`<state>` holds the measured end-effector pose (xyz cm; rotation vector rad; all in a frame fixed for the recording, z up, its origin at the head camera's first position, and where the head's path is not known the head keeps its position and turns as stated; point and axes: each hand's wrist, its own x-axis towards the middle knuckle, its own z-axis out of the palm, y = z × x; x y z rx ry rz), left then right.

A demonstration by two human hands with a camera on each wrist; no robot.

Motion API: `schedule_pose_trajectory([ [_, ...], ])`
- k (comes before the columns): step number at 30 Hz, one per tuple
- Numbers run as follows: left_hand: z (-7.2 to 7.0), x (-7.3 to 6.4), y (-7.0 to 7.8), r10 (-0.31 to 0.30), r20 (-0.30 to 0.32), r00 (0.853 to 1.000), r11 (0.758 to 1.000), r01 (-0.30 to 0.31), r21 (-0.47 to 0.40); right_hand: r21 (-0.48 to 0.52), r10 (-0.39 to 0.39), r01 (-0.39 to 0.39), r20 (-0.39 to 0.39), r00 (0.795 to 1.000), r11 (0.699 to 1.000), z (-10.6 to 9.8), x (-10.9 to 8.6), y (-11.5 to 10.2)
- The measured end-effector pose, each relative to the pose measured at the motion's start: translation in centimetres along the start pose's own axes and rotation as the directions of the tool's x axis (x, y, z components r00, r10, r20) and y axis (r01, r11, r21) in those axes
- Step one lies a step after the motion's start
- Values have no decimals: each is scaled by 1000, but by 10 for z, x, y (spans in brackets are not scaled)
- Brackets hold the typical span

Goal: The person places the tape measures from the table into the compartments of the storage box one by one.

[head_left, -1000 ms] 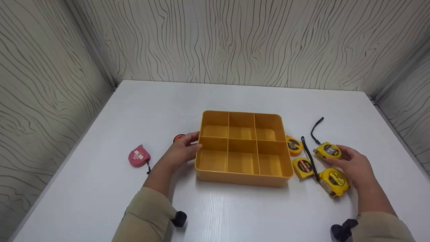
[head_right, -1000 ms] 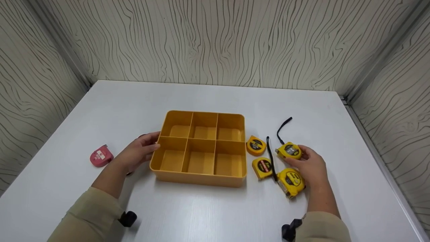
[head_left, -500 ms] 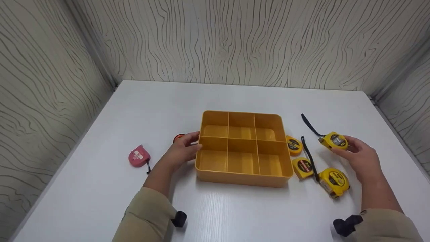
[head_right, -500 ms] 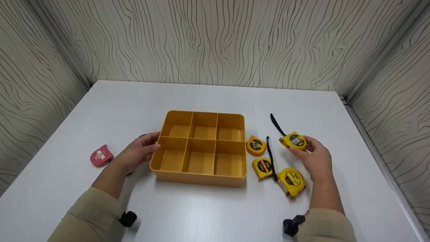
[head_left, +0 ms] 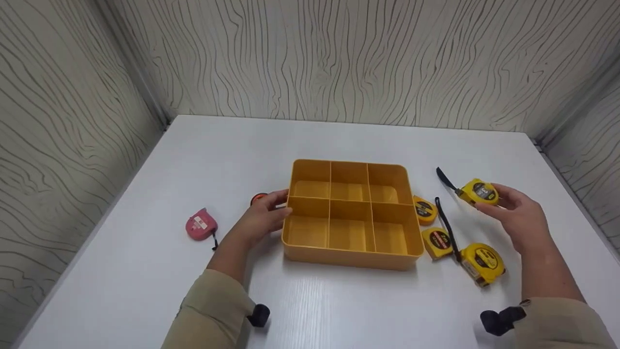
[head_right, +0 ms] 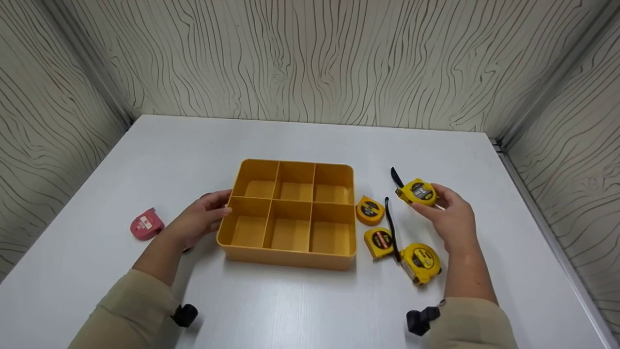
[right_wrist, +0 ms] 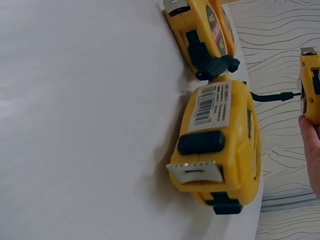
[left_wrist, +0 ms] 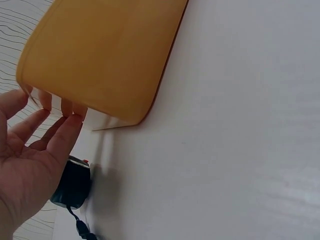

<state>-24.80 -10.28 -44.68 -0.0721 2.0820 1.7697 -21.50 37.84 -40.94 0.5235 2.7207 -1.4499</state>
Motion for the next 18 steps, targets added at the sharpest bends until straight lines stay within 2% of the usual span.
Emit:
schedule_pose_trajectory([
  [8,1,2,0,-14,-7,1000,1000,14,10,3,-47,47,5,999,999,-1,-1,-22],
  [18,1,2,1,-24,-13,1000,999,25,25,3,-143,143,-21,990,990,-5,-4,-50],
])
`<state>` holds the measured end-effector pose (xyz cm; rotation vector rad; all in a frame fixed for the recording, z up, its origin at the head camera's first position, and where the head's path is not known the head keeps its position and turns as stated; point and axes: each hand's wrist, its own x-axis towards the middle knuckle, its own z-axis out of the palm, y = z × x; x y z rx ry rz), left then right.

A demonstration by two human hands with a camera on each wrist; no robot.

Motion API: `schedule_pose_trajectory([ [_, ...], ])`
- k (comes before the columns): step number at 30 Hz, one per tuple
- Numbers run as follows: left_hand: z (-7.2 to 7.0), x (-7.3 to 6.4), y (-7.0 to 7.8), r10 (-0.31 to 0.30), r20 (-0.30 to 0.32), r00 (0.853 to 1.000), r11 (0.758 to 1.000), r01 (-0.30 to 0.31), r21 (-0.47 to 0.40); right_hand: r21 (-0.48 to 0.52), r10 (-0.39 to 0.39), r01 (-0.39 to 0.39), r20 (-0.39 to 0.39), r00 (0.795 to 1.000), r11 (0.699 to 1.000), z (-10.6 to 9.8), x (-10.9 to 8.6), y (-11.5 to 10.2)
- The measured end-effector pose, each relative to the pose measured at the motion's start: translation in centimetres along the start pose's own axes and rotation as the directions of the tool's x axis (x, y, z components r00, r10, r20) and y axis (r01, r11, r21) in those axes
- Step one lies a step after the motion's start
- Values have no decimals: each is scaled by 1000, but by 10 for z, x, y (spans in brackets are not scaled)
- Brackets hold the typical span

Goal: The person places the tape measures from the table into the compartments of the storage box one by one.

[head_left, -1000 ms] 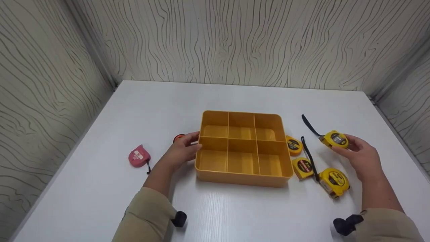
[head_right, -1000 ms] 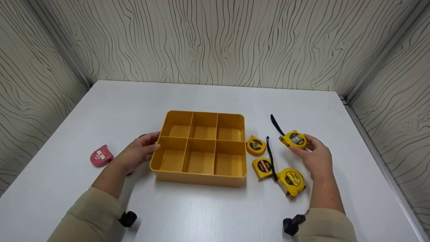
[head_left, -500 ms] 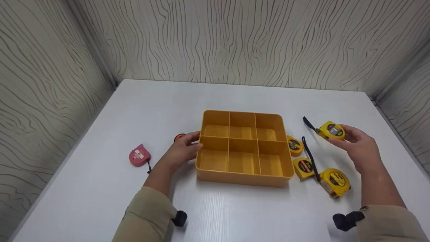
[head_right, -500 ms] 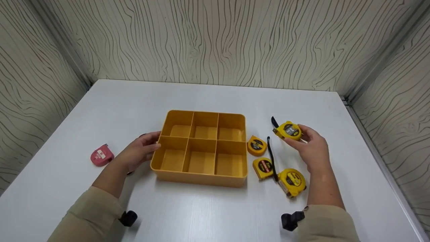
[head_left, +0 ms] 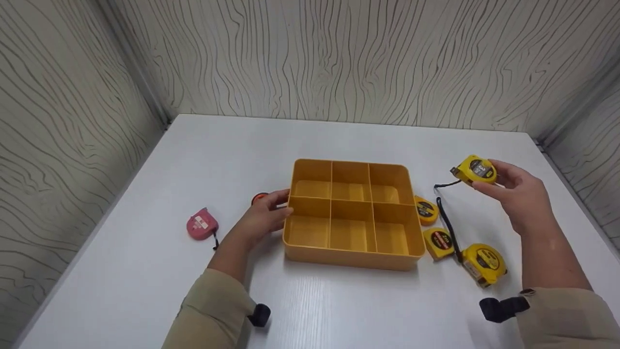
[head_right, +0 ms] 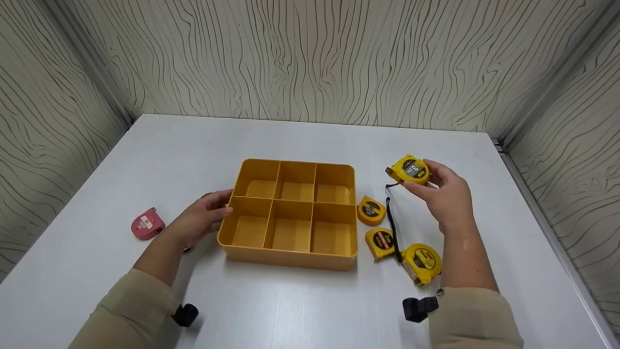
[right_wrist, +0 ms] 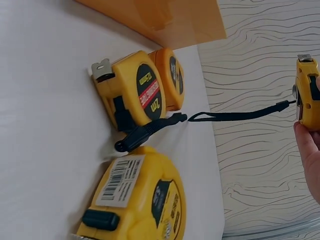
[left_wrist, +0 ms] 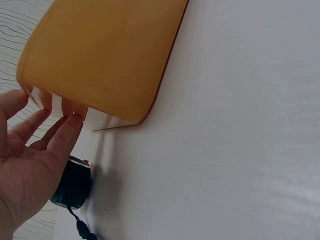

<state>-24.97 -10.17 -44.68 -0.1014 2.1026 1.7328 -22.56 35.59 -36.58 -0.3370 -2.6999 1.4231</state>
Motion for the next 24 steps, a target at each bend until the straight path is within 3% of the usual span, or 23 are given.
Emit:
schedule_pose_trajectory([
  [10,2,-3,2,35,6,999,999,-35,-11,-11,-119,119,-32,992,993,0,-3,-32],
  [24,2,-2,2,15,0,1000,1000,-15,5,20,-187,188,-30,982,982,-1,-9,-71],
])
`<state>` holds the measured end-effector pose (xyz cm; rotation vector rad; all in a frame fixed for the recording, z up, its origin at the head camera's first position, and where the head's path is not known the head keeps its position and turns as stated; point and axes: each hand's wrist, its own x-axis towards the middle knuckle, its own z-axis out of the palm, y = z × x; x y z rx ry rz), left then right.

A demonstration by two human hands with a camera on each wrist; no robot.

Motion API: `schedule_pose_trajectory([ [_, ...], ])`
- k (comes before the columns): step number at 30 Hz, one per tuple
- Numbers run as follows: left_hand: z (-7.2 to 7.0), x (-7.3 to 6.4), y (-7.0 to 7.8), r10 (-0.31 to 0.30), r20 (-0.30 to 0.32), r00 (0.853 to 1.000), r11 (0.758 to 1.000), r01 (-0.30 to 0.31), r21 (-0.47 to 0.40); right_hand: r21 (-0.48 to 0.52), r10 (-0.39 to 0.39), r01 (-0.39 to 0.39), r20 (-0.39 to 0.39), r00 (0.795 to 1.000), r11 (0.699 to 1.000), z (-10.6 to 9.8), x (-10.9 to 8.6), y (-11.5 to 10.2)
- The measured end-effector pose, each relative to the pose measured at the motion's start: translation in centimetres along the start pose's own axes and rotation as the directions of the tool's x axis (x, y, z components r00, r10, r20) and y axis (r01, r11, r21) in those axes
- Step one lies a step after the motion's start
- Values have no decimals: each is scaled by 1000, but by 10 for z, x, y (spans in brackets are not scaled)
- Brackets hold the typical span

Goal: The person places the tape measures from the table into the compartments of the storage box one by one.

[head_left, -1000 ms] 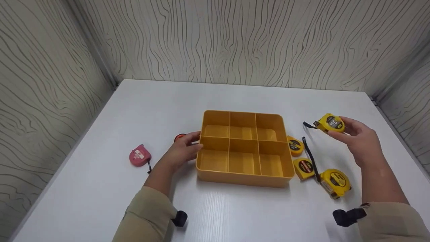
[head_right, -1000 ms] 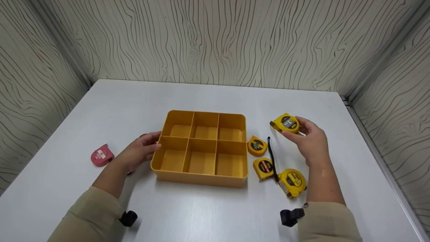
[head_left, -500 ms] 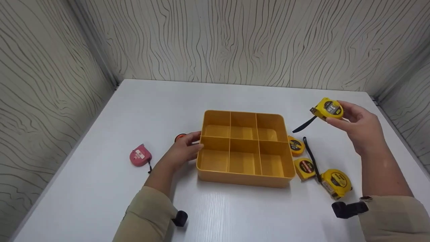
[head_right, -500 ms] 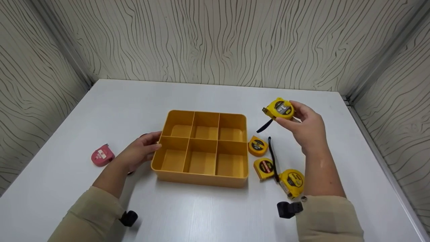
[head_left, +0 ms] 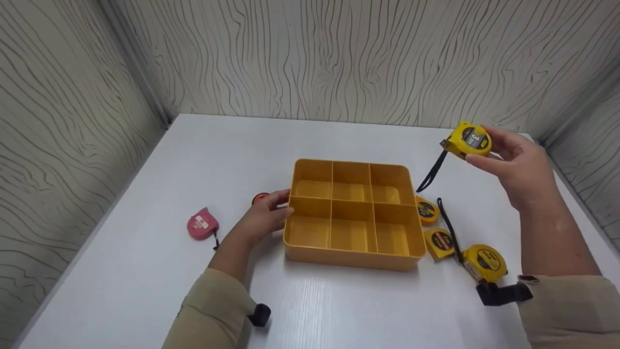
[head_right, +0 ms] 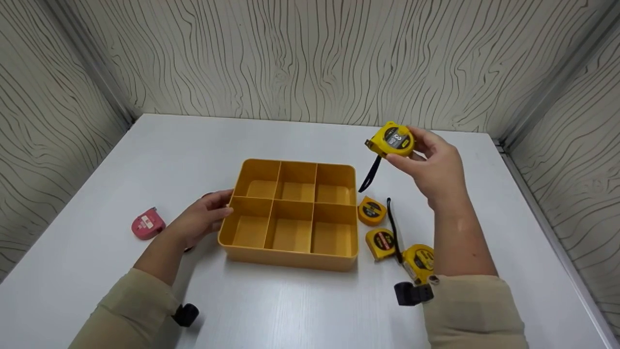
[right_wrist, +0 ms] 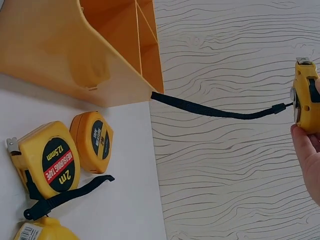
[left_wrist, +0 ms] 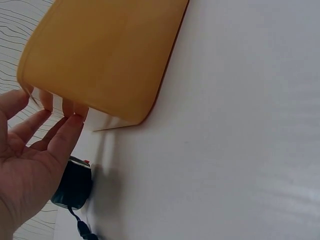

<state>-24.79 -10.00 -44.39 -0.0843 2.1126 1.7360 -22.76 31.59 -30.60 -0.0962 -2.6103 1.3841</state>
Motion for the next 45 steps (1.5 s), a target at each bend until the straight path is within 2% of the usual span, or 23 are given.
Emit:
schedule_pose_trajectory([
  [7,0,1,-1,-8,-3,1000,1000,9,8,7,-34,34,-9,999,999,4,0,-12],
  [13,-1,2,-2,14,20,1000,1000,-13,-23,13,-58,58,1,998,998,8,0,-16],
  [18,-1,2,-1,5,14,1000,1000,-5,-21,3,-63,62,12,998,998,14,2,-17],
  [26,1,1,0,6,5,1000,1000,-6,-10,-11,-51,51,64,997,999,28,3,-11],
  [37,1,2,-1,6,9,1000,1000,-6,-1,26,5,-10,173,985,1000,51,5,5],
  [45,1,-2,2,13,13,1000,1000,-13,8,-8,16,-15,206,978,1000,64,3,11],
])
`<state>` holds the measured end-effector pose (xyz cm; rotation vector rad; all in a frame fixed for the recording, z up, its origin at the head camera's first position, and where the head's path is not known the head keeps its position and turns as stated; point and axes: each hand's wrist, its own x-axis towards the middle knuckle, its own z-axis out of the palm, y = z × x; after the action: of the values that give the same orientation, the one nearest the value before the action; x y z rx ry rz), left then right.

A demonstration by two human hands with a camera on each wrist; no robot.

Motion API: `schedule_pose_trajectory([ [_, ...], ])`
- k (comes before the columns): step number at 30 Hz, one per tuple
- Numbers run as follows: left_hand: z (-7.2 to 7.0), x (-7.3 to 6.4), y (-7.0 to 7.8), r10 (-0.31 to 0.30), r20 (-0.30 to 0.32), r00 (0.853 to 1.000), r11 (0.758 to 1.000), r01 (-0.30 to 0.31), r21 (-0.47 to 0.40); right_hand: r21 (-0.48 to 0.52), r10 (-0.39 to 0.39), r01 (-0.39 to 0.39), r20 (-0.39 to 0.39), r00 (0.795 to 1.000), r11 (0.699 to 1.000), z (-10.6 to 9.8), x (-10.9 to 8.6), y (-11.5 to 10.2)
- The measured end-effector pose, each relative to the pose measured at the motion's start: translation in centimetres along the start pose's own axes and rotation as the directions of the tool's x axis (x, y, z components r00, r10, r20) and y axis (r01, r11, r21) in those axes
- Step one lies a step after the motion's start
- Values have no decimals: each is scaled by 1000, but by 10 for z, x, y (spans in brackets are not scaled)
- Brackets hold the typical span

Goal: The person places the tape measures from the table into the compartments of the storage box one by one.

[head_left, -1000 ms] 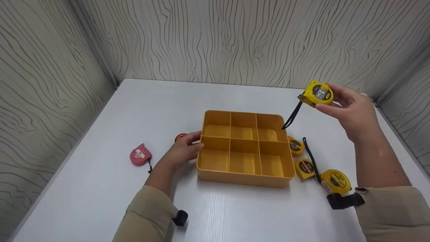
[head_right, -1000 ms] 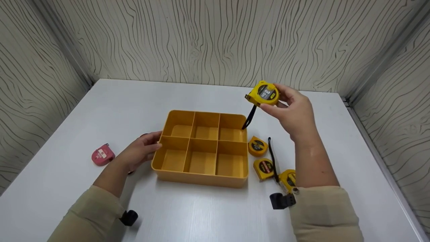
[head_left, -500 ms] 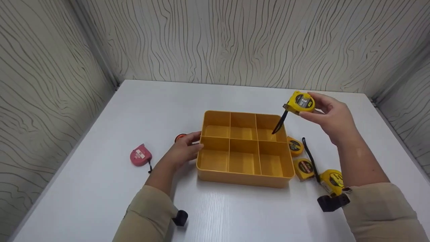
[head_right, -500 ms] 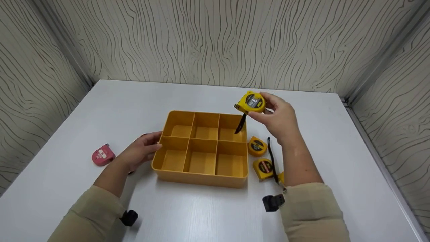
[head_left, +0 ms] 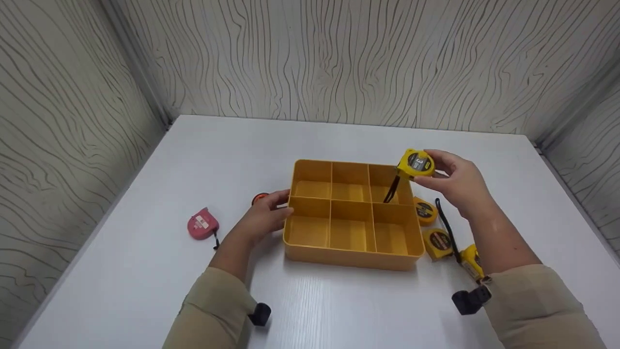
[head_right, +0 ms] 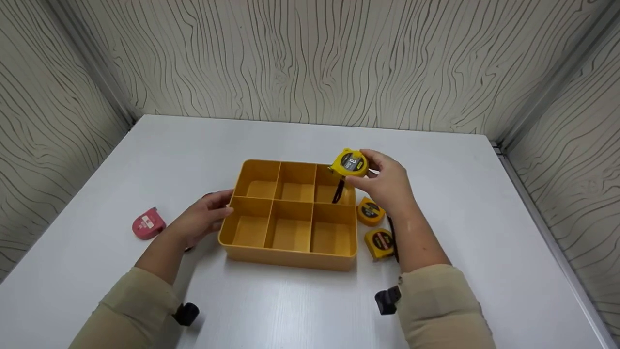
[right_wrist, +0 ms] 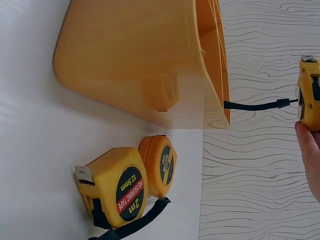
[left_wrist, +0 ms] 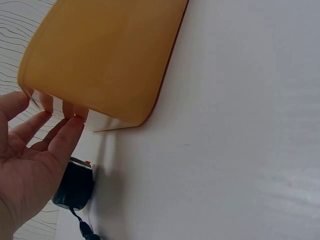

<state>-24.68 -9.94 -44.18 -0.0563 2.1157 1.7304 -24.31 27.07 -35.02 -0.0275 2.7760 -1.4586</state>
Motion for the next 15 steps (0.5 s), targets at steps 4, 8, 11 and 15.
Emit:
schedule_pose_trajectory([
  [4,-1,4,-4,5,4,1000,1000,-5,2,-5,23,-23,10,1000,1000,6,-1,0],
  [8,-1,4,-4,5,0,1000,1000,-5,2,-7,49,-49,15,999,999,9,-1,0],
  [11,-1,4,-3,-4,-7,1000,1000,4,5,-9,58,-58,23,998,998,13,0,1],
  [15,-1,3,-3,-25,-14,1000,1000,25,13,-11,72,-72,41,997,997,17,-1,4],
])
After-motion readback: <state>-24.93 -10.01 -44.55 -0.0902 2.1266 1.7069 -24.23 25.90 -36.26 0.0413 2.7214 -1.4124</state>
